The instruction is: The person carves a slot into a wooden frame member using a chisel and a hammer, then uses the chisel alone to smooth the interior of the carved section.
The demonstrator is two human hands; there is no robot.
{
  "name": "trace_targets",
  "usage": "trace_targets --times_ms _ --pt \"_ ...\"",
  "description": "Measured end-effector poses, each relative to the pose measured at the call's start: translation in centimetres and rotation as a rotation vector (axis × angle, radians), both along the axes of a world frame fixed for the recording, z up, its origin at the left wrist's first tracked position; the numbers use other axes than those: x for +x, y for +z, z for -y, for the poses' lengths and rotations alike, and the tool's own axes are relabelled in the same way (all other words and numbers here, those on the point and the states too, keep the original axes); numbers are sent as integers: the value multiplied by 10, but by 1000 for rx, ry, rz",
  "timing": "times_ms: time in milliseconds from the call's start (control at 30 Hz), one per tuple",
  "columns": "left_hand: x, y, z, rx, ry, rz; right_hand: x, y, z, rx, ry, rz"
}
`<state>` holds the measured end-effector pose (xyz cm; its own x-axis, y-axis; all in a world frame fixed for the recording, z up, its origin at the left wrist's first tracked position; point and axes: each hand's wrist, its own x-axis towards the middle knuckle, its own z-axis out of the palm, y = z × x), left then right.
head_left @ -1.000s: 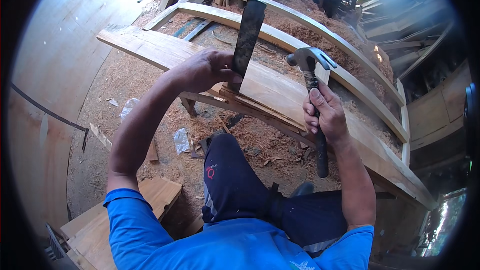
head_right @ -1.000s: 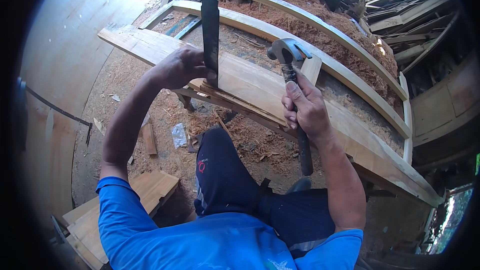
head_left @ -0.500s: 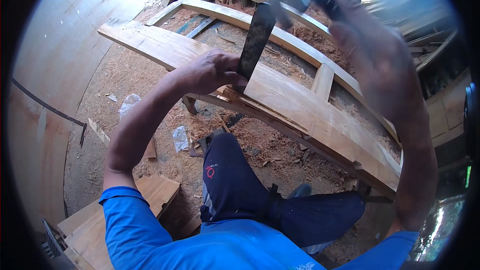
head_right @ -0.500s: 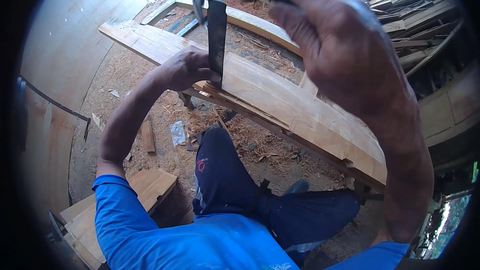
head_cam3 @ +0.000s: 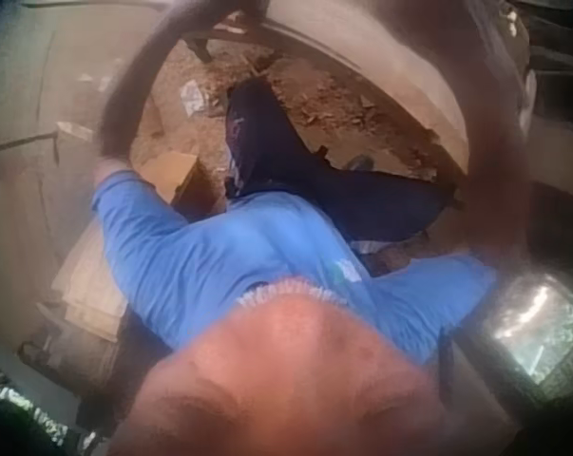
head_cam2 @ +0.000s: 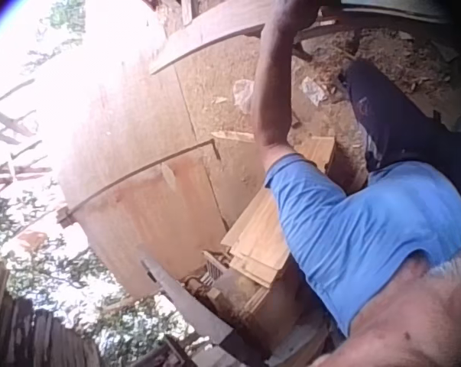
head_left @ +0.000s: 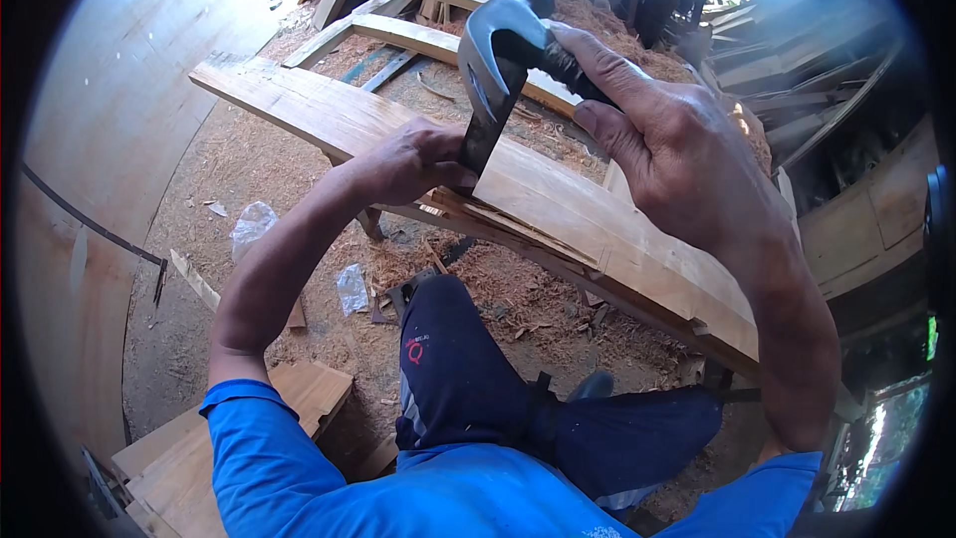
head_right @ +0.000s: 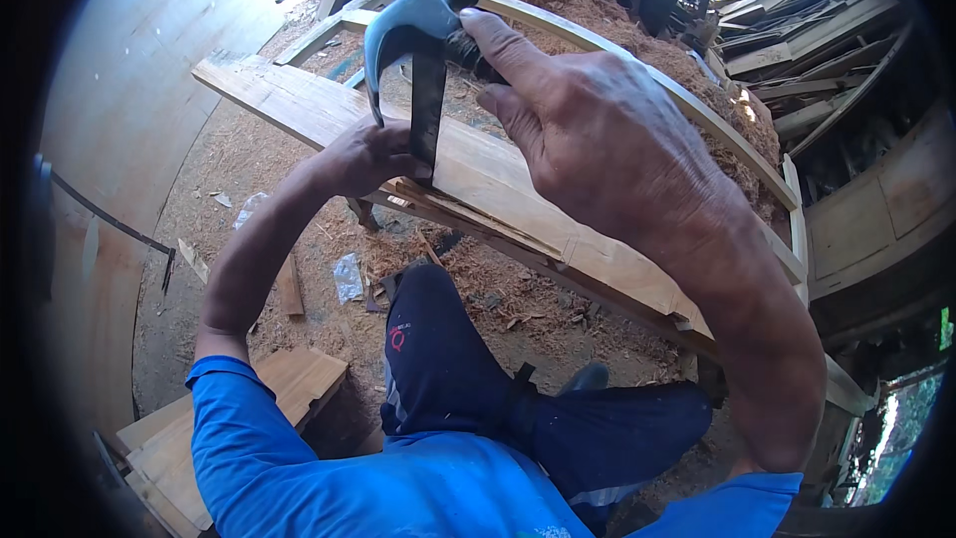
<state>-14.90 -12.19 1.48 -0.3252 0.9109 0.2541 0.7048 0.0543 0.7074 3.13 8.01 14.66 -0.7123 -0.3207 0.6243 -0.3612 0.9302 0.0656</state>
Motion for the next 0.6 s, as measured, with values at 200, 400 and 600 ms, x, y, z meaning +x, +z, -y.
trace_targets --times_ms 200,400,600 --pt "7 -12 10 -28 -38 -191 39 -3 7 -985 16 249" --pt "13 -9 9 51 -101 -341 57 -102 -23 -1431 -38 430" --pt "-15 -9 17 16 75 335 55 -138 -38 -1643 16 532"
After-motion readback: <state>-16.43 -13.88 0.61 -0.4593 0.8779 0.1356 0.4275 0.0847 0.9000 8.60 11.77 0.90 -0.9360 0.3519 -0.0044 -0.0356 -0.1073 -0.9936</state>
